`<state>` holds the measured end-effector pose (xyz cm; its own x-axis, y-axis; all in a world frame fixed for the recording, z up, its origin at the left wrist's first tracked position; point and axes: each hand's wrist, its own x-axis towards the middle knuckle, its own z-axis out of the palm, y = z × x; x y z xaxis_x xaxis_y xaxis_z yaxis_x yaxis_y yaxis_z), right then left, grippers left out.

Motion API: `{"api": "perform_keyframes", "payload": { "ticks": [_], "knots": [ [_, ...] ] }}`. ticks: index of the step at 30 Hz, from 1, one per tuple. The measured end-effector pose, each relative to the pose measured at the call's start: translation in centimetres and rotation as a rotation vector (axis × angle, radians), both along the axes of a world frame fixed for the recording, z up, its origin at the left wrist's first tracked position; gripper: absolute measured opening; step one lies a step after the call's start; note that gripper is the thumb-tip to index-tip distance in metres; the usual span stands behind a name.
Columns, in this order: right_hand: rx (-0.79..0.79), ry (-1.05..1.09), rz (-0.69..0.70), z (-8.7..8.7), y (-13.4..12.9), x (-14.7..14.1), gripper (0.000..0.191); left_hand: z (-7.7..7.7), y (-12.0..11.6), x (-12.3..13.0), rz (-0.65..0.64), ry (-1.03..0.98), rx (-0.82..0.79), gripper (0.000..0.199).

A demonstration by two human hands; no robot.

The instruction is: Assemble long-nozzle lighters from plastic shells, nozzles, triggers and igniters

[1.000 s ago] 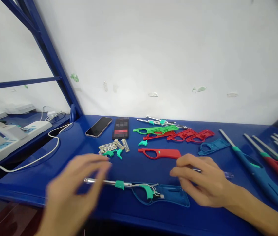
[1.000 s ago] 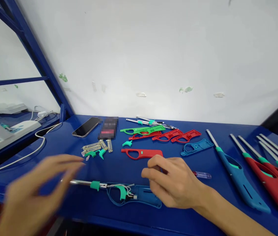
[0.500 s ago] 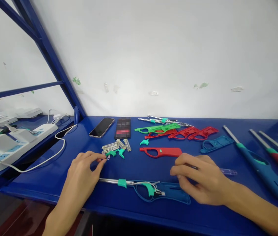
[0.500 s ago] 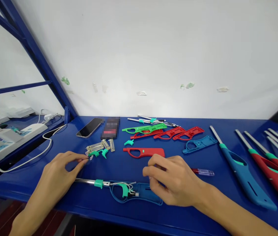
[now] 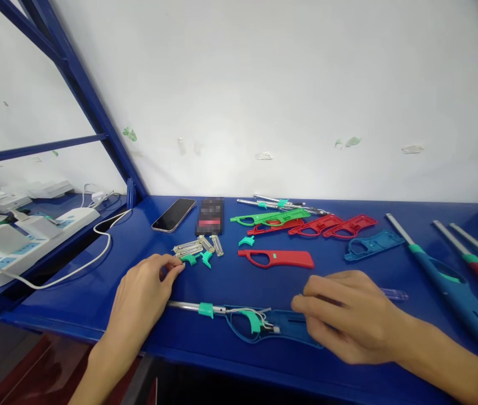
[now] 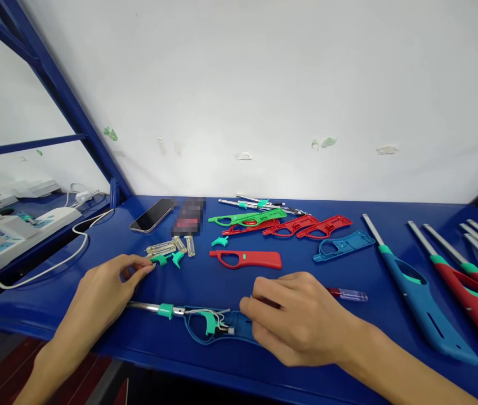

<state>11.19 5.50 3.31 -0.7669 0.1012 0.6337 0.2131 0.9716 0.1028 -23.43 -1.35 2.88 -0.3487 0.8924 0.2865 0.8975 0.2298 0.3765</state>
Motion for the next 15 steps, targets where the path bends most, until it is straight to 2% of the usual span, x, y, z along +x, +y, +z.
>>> {"api": "perform_keyframes", "payload": {
  "ticks": [4,9,12,15],
  "knots": [
    [0.062,-0.005,0.011,0.0,0.2,0.4,0.017,0.2,0.5,-0.8,0.013,-0.066,-0.037,0.021],
    [0.090,-0.035,0.008,-0.2,0.0,0.2,0.020,0.4,0.7,-1.3,0.006,-0.119,-0.009,0.023],
    [0.097,-0.081,-0.006,-0.2,-0.4,0.0,0.021,0.1,0.1,-1.6,0.019,-0.156,0.084,0.026],
    [0.078,-0.111,-0.021,-0.2,-0.6,-0.1,0.021,-0.2,-0.7,-1.8,0.084,-0.227,0.242,0.031]
  ]
}}
